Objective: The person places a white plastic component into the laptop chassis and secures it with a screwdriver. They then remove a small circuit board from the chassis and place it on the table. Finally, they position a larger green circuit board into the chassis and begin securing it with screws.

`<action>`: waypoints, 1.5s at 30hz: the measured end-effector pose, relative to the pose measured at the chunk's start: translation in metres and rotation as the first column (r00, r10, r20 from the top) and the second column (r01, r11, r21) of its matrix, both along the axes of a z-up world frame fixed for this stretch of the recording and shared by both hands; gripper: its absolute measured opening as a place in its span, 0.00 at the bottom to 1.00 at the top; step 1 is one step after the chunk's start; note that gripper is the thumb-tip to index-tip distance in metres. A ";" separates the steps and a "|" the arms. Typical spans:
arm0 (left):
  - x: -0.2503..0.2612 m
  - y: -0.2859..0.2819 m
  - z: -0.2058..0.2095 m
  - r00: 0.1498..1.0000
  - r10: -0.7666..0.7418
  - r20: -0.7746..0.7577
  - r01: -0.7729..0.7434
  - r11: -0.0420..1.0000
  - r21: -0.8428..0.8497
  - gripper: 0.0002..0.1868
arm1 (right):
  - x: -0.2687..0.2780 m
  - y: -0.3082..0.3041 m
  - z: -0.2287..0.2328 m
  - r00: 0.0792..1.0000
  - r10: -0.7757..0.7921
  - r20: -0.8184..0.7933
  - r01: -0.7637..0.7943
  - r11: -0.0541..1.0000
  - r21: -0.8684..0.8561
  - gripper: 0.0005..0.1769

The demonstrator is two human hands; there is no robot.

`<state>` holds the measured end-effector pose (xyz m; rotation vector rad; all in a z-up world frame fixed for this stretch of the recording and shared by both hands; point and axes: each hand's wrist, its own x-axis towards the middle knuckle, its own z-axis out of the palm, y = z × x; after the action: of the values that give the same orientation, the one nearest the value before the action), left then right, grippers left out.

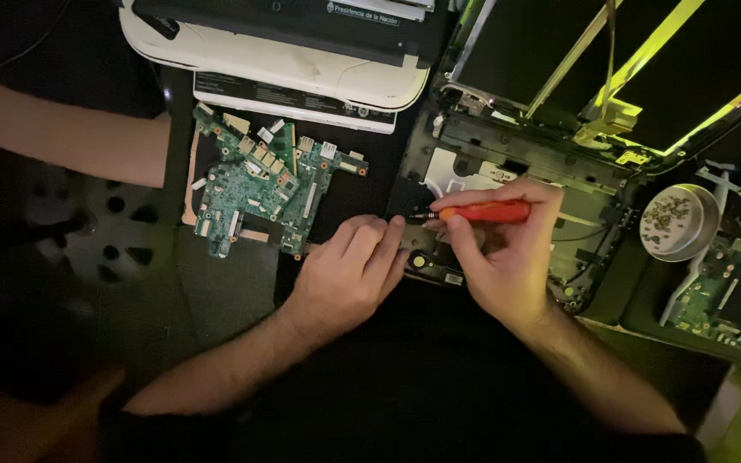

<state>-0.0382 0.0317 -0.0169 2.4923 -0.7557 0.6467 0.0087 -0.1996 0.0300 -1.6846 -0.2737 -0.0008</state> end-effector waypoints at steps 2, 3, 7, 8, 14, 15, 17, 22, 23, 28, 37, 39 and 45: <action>-0.001 -0.002 0.002 1.000 0.013 0.000 -0.013 1.000 0.005 0.19 | -0.001 -0.002 -0.004 1.000 -0.007 0.014 0.007 1.000 0.006 0.29; -0.002 -0.003 0.003 1.000 0.027 -0.001 -0.027 1.000 0.009 0.19 | -0.002 -0.003 -0.006 1.000 -0.012 0.027 0.012 1.000 0.011 0.29; 0.000 -0.001 0.000 1.000 0.006 0.008 -0.006 1.000 -0.002 0.18 | -0.002 -0.001 -0.010 0.999 -0.025 0.048 0.025 1.000 0.018 0.29; 0.000 -0.001 0.000 1.000 0.002 0.005 -0.002 1.000 0.024 0.18 | -0.003 -0.002 -0.014 0.999 -0.024 0.041 0.023 0.999 0.026 0.29; 0.008 0.009 -0.001 0.989 -0.082 0.124 0.070 0.993 0.096 0.16 | -0.005 -0.001 -0.020 0.980 0.008 0.201 0.007 0.997 -0.074 0.32; 0.011 0.015 0.000 0.971 -0.172 0.169 0.150 0.979 0.138 0.15 | -0.007 -0.001 -0.024 0.973 0.007 0.230 0.020 0.993 -0.115 0.35; 0.001 0.005 0.001 0.990 -0.081 0.118 0.071 0.994 0.089 0.16 | -0.005 -0.001 -0.020 0.970 0.024 0.240 0.010 0.990 -0.141 0.34; -0.003 0.005 0.003 1.000 -0.020 -0.023 0.021 0.999 0.036 0.16 | -0.006 0.001 -0.026 0.971 0.049 0.236 -0.013 0.989 -0.149 0.35; 0.000 0.006 0.000 0.997 -0.048 0.061 0.045 0.998 0.039 0.16 | -0.006 0.002 -0.023 0.967 0.057 0.250 -0.014 0.985 -0.171 0.34; 0.004 0.007 0.005 0.992 -0.045 0.116 0.043 0.999 0.015 0.15 | -0.008 0.008 -0.021 0.969 0.061 0.238 -0.022 0.986 -0.164 0.33; -0.001 0.006 -0.007 0.994 -0.030 0.107 0.032 0.999 -0.019 0.17 | -0.008 0.009 -0.033 0.967 0.070 0.247 -0.010 0.971 -0.238 0.31; -0.001 0.002 -0.008 0.994 -0.012 0.106 0.016 0.999 -0.030 0.16 | -0.008 0.012 -0.032 0.967 0.057 0.250 0.004 0.972 -0.236 0.30; -0.002 0.003 0.004 1.000 0.003 0.008 -0.003 1.000 -0.023 0.16 | -0.009 0.009 -0.043 0.955 0.056 0.290 0.045 0.943 -0.329 0.31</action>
<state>-0.0400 0.0349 -0.0130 2.4716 -0.7429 0.6635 -0.0005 -0.1910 -0.0129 -2.0222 -0.5280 -0.2162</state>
